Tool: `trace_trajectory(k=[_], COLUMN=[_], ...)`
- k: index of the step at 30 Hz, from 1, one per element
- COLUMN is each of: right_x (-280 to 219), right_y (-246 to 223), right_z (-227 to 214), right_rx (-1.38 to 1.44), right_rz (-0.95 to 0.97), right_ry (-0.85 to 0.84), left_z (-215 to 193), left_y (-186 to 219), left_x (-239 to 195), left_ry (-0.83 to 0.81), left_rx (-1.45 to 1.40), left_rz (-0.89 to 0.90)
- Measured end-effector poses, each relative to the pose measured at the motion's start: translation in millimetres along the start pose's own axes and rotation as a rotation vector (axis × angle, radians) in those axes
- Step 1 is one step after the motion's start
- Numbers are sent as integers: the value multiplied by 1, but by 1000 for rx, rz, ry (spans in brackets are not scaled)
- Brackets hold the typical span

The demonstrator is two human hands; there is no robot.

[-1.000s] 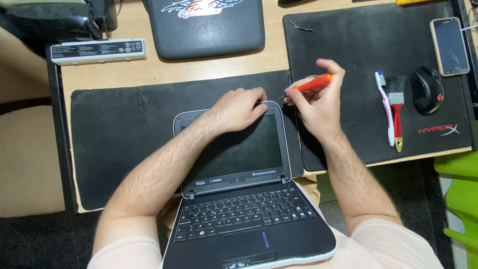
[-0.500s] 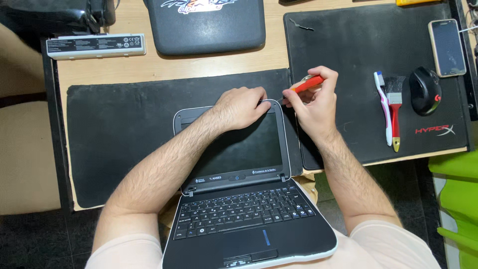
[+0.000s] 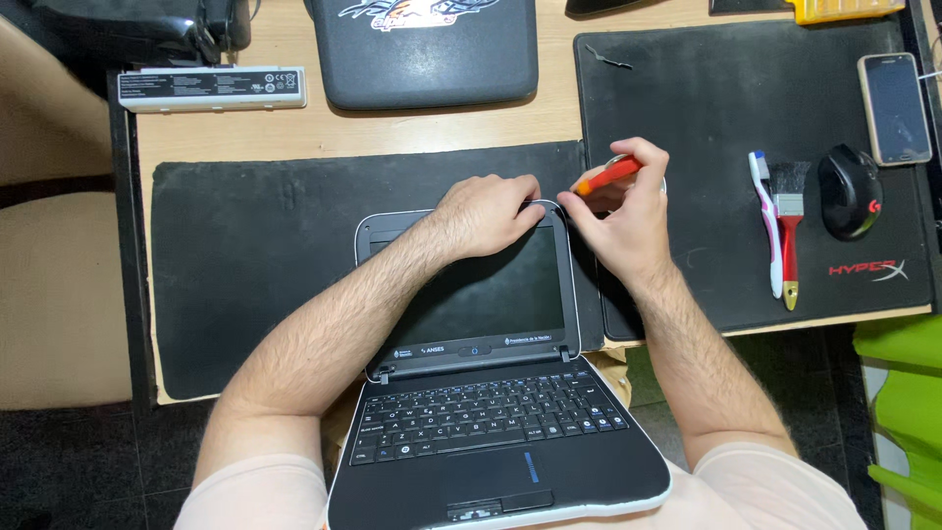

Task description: The person removes the battery from the back of a white laptop using a screwdriver. They then flip the laptop over, open the lid, and use the screwdriver to pry off the plastic bezel surrounding the screen.

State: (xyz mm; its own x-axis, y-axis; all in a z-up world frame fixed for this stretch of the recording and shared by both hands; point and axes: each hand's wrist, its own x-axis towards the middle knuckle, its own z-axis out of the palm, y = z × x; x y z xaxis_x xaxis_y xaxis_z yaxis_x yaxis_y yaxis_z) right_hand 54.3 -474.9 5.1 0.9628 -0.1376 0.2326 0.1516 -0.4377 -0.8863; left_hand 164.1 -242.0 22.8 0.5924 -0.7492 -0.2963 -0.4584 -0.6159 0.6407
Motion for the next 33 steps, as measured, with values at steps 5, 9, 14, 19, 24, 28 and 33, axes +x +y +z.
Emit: trace_trajectory(k=[5, 9, 14, 19, 24, 28, 33], right_x=[-4, -5, 4, 0, -11, -12, -16], right_y=[-4, 17, 18, -19, -26, -36, -39], right_z=[8, 6, 0, -6, -9, -8, -6], right_rx=[-51, -51, -208, -375, -231, -345, -292], right_rz=[90, 63, -68, -201, -34, -84, 17], right_ry=[-77, -61, -104, -236, -293, -309, -299], left_z=[1, 1, 2, 2, -1, 1, 2], left_y=[0, -1, -4, -6, -2, -5, -7], left_x=[-1, -1, 2, 3, -3, -1, -1], left_ry=[6, 3, 2, -2, 12, 14, 15], left_rx=[-9, -18, -9, -5, -23, -16, -19], left_rz=[5, 1, 7, -1, 3, 12, 25])
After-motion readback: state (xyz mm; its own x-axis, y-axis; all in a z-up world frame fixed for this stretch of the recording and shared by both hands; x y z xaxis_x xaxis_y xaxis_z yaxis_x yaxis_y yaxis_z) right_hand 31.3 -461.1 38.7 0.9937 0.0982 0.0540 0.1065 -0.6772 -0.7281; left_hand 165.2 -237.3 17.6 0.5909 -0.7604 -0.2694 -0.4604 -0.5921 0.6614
